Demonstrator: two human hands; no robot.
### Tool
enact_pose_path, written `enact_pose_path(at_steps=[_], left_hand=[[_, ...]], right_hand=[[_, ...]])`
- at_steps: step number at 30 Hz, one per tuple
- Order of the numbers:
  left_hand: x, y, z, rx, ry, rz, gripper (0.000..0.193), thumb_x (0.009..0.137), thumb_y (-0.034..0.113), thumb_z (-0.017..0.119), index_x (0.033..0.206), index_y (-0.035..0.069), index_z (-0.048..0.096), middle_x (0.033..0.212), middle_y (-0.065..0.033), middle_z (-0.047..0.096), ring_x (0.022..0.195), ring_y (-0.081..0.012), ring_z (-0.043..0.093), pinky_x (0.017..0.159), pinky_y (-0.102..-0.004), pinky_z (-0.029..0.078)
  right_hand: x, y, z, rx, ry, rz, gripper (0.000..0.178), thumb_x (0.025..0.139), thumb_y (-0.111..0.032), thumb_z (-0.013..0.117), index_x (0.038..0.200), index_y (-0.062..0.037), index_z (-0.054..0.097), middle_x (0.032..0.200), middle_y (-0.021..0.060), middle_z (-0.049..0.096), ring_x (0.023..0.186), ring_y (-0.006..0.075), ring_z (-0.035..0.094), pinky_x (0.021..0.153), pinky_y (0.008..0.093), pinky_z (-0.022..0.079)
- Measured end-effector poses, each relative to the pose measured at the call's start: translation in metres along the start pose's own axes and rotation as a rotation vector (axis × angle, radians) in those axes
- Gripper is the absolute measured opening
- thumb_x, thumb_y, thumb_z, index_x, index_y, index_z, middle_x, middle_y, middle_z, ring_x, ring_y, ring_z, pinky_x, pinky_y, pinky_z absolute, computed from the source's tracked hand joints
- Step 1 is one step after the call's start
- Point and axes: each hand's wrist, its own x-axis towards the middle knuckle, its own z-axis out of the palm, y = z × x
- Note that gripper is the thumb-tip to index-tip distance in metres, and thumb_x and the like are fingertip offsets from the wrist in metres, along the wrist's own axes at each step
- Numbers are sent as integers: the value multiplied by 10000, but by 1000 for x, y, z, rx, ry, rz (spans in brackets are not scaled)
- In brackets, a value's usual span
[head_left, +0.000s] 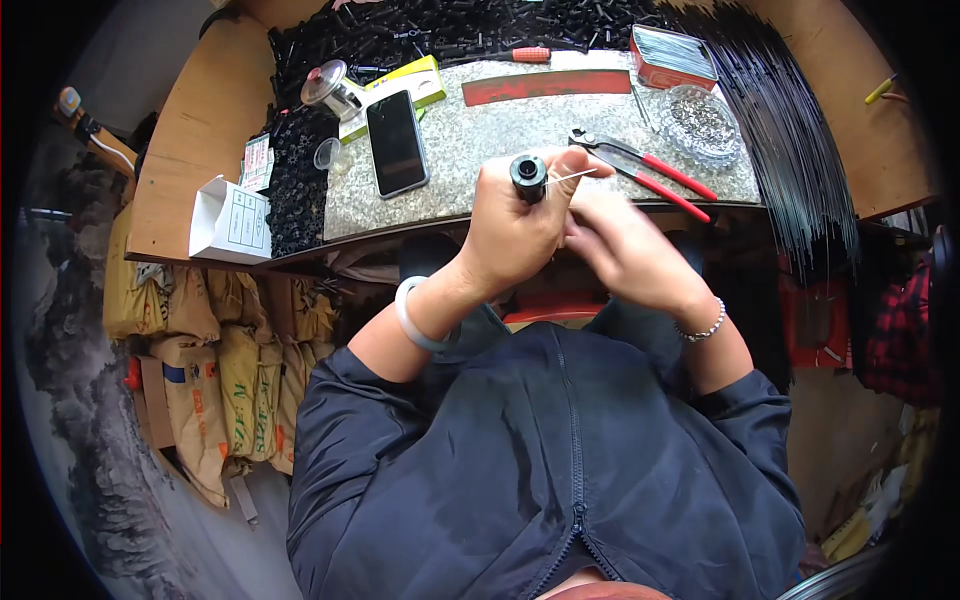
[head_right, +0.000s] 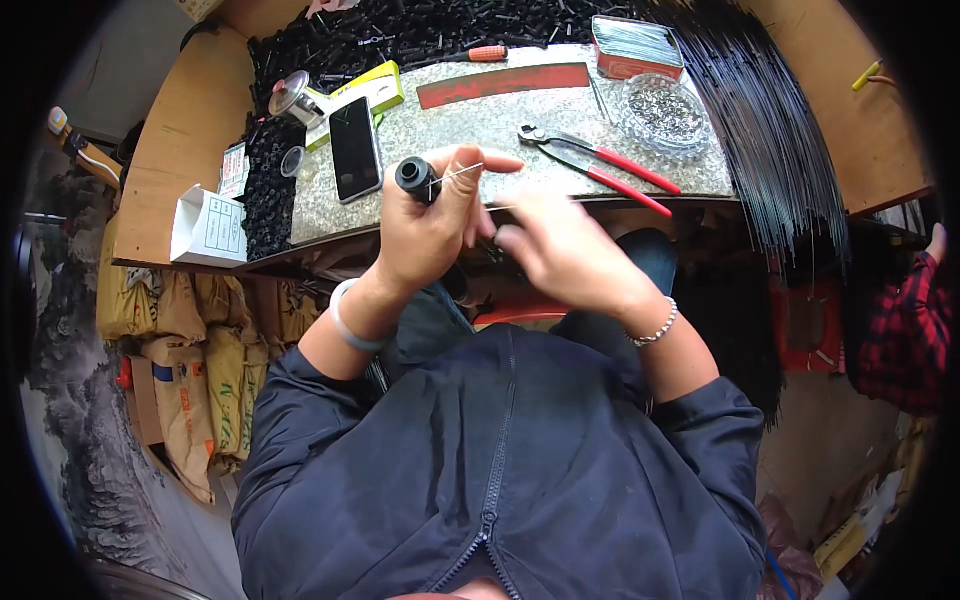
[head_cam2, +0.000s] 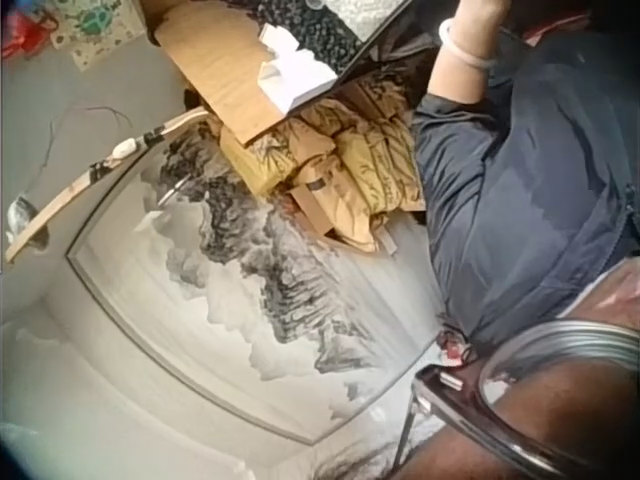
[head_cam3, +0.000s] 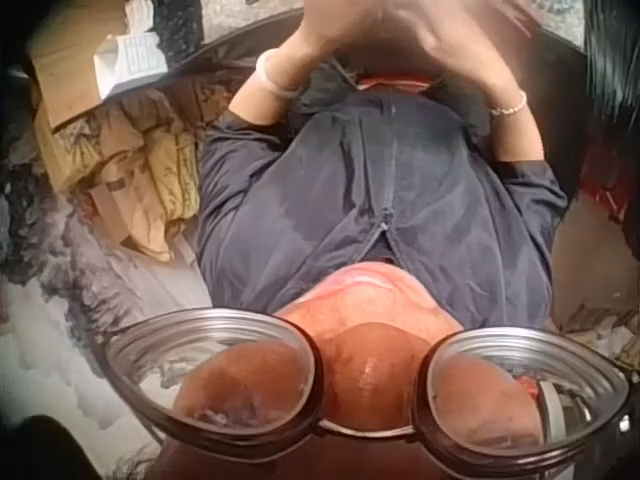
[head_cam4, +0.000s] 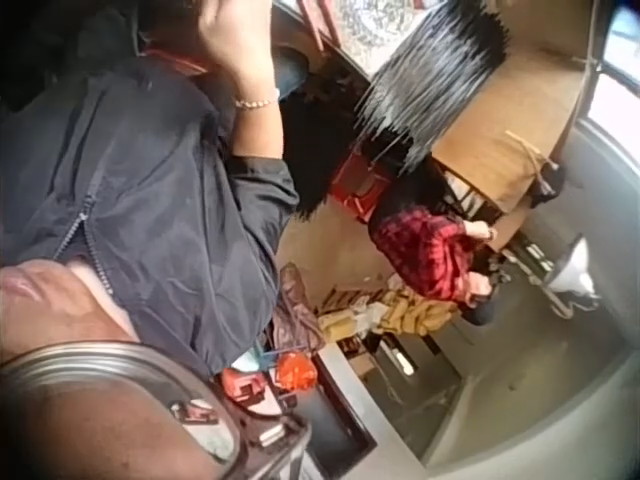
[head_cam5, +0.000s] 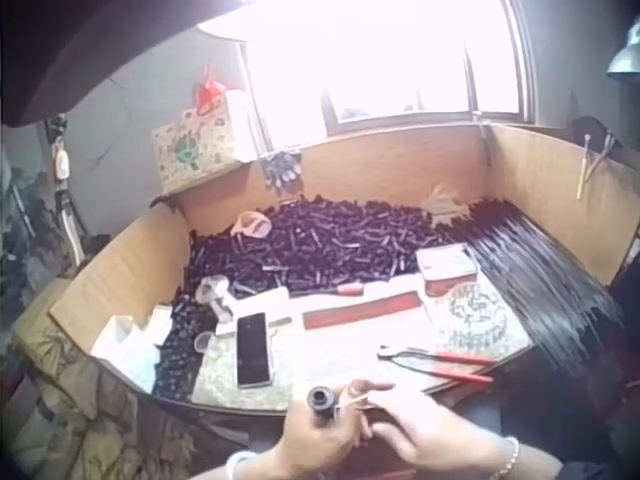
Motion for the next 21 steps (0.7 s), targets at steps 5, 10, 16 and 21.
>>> enact_pose_path(at_steps=[5,10,16,21], left_hand=[[0,-8,11,234,165,156,218,904,143,506,965,-31,622,799,-163,654,709,-164,622,615,-304,477],[-2,-16,13,194,132,174,280,905,141,492,1090,-48,585,918,-167,658,803,-162,621,700,-298,482],[2,-14,-15,-49,286,-10,354,949,204,439,1125,-88,532,500,97,329,389,10,266,357,-168,202],[-2,-10,-15,-11,204,34,379,951,228,438,1077,-113,546,508,50,394,398,-22,369,370,-178,296]], right_hand=[[11,-40,-15,-369,568,-188,378,775,-243,659,1079,-47,552,1104,115,536,1024,283,482,880,391,368],[12,-45,-8,-466,548,-302,147,716,-107,661,842,-69,598,883,76,549,860,273,477,766,369,386],[-17,32,-24,-507,422,1,182,752,-148,655,827,-26,543,874,114,571,799,277,547,706,368,454],[-28,87,-32,-841,246,64,229,757,-249,642,836,-55,551,913,80,548,901,258,514,754,358,410]])
